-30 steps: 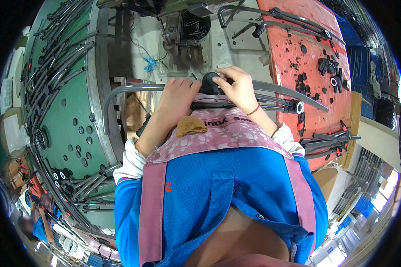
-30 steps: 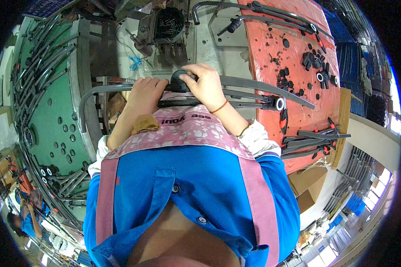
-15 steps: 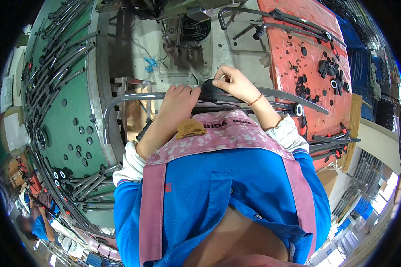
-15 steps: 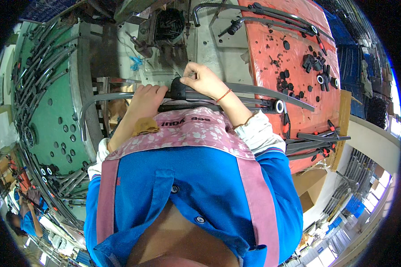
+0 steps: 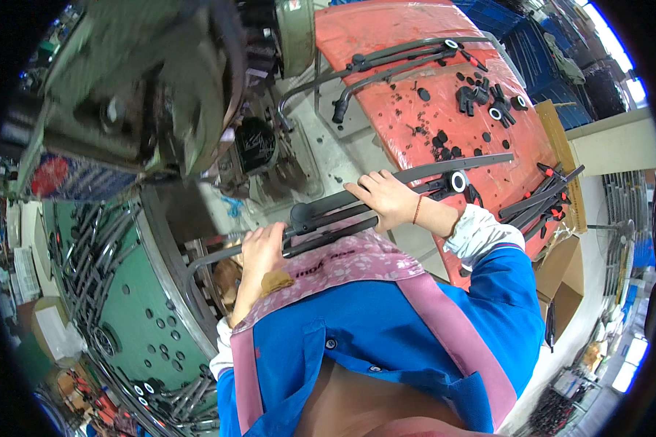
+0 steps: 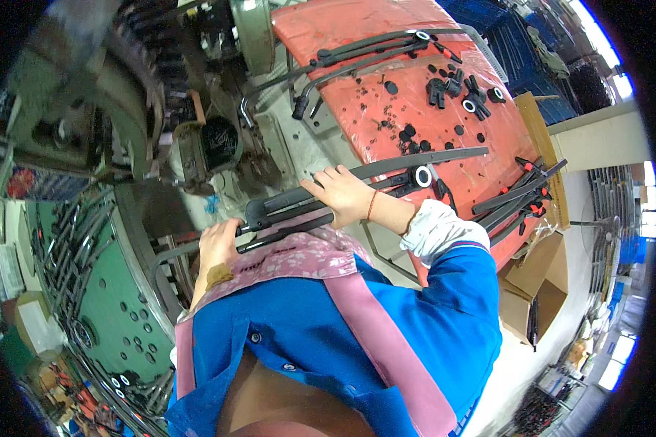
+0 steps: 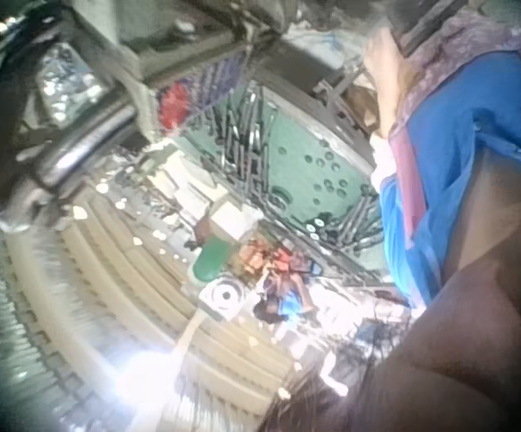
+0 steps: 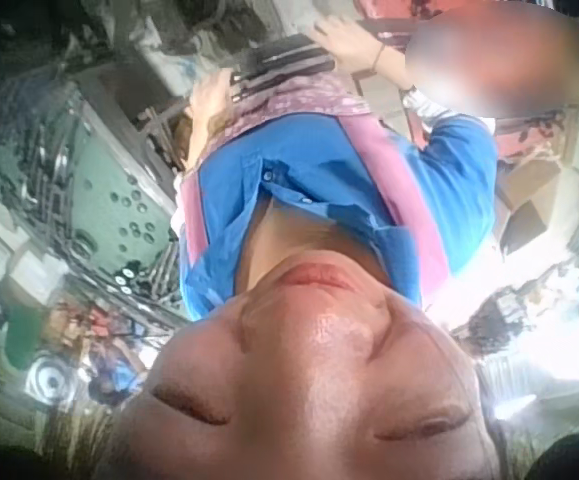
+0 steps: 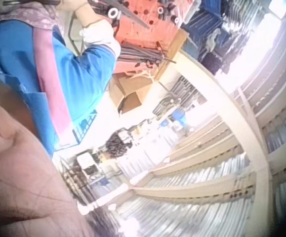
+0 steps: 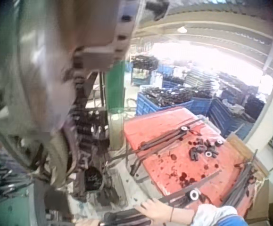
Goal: The person repeatedly picks up long metal rods and small black circular components, inserts the components onto the rods, and places the assembled units onto a green workbench. The process is repeated continuously with multiple rods and components.
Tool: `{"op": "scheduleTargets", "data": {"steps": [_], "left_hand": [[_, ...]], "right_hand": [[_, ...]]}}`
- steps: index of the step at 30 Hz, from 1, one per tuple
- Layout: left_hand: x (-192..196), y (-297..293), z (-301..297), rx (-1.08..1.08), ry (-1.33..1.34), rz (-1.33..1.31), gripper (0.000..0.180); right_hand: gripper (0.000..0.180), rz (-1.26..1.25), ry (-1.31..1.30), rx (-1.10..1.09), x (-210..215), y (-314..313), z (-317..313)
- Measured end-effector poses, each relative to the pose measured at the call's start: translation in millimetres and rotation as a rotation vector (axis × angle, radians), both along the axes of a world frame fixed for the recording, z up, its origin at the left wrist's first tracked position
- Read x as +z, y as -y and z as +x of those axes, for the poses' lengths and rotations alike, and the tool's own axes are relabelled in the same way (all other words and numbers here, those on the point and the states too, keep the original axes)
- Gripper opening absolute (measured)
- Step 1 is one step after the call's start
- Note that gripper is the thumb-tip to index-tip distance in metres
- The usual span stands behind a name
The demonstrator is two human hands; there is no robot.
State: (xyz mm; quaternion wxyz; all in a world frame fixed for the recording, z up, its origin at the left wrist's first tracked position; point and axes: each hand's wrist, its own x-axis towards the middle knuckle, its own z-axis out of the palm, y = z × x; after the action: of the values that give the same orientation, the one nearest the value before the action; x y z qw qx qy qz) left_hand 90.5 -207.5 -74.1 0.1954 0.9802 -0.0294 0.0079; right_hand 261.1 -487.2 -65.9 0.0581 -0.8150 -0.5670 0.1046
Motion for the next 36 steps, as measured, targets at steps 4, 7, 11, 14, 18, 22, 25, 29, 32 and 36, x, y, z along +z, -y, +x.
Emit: {"op": "scheduleTargets", "data": {"steps": [4,7,11,14,18,22,25,29,32,36], "left_hand": [[7,19,19,0.041,-0.034,0.001,0.069],[17,36,35,0.057,0.163,-0.004,0.084],[25,33,30,0.183,0.342,-0.043,0.061],[20,36,9,0.309,0.292,-0.009,0.053],[8,36,-47,0.472,0.216,0.015,0.050],[-2,51,-79,0.643,0.220,0.043,0.045],[-6,60,-102,0.792,0.209,0.047,0.044],[-25,40,-123,0.840,0.182,0.021,0.041],[-35,23,-141,0.878,0.146,0.029,0.036],[-42,-32,-150,0.827,0.118,0.068,0.030]], "right_hand": [[0.100,0.005,0.102,0.008,32,11,41],[0.097,-0.014,0.299,-0.020,44,20,100],[0.097,0.033,0.454,-0.068,55,47,207],[0.090,0.006,0.474,-0.194,42,70,280],[0.092,-0.184,0.432,-0.519,7,82,334],[0.102,-0.247,0.194,-0.658,-82,121,376],[0.103,-0.393,0.213,-0.596,-92,121,394],[0.049,-0.280,0.218,-0.387,-51,73,419],[0.029,0.379,0.080,-0.065,-9,-68,322],[0.026,0.418,0.285,0.207,-54,-200,263]]}}
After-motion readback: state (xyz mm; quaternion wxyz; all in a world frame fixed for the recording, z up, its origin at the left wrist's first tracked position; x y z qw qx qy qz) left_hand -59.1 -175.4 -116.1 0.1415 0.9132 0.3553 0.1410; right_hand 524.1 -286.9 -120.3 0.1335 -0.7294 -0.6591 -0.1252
